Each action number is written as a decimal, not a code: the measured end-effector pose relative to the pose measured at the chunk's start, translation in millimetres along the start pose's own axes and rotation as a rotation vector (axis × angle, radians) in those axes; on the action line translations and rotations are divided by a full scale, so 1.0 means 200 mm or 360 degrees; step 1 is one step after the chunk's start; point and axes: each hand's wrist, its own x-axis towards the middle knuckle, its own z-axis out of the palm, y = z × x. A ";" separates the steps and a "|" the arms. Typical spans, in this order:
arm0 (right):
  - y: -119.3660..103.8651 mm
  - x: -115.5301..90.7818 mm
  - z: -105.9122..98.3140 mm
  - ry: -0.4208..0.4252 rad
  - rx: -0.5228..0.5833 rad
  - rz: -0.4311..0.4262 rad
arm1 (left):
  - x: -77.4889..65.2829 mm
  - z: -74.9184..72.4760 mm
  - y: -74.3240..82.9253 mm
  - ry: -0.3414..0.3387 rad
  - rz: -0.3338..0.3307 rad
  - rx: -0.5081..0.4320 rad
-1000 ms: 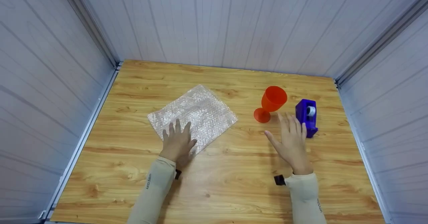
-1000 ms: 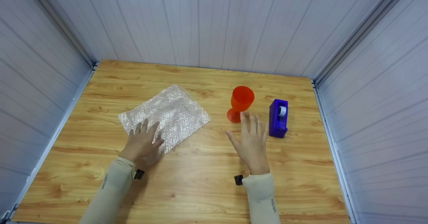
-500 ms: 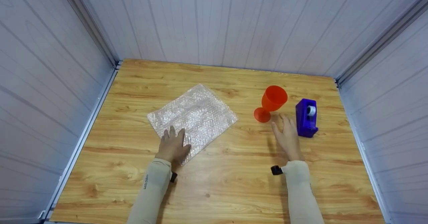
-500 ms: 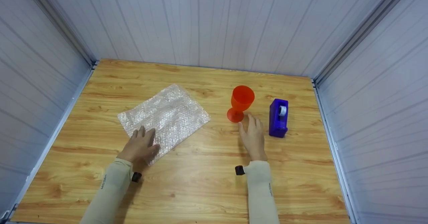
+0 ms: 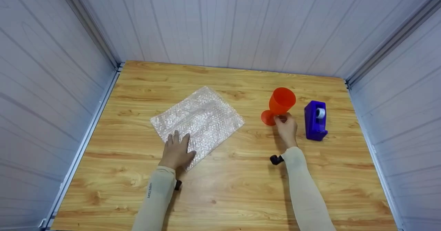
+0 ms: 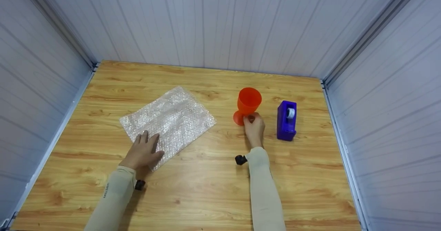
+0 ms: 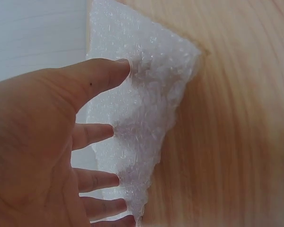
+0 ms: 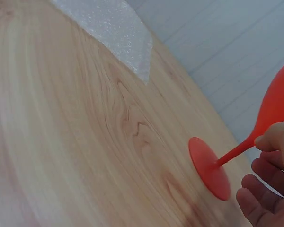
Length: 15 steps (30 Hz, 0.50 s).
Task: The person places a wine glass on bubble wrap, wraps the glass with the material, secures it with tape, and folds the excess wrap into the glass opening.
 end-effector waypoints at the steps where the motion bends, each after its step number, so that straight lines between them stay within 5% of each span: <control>1: 0.00 0.01 0.01 0.0004 0.0017 0.0012 | 0.00 0.00 0.00 0.0006 0.0002 -0.0002; 15: 0.01 0.06 0.07 -0.0053 0.0111 0.0112 | 0.01 0.01 0.00 -0.0015 -0.0033 -0.0005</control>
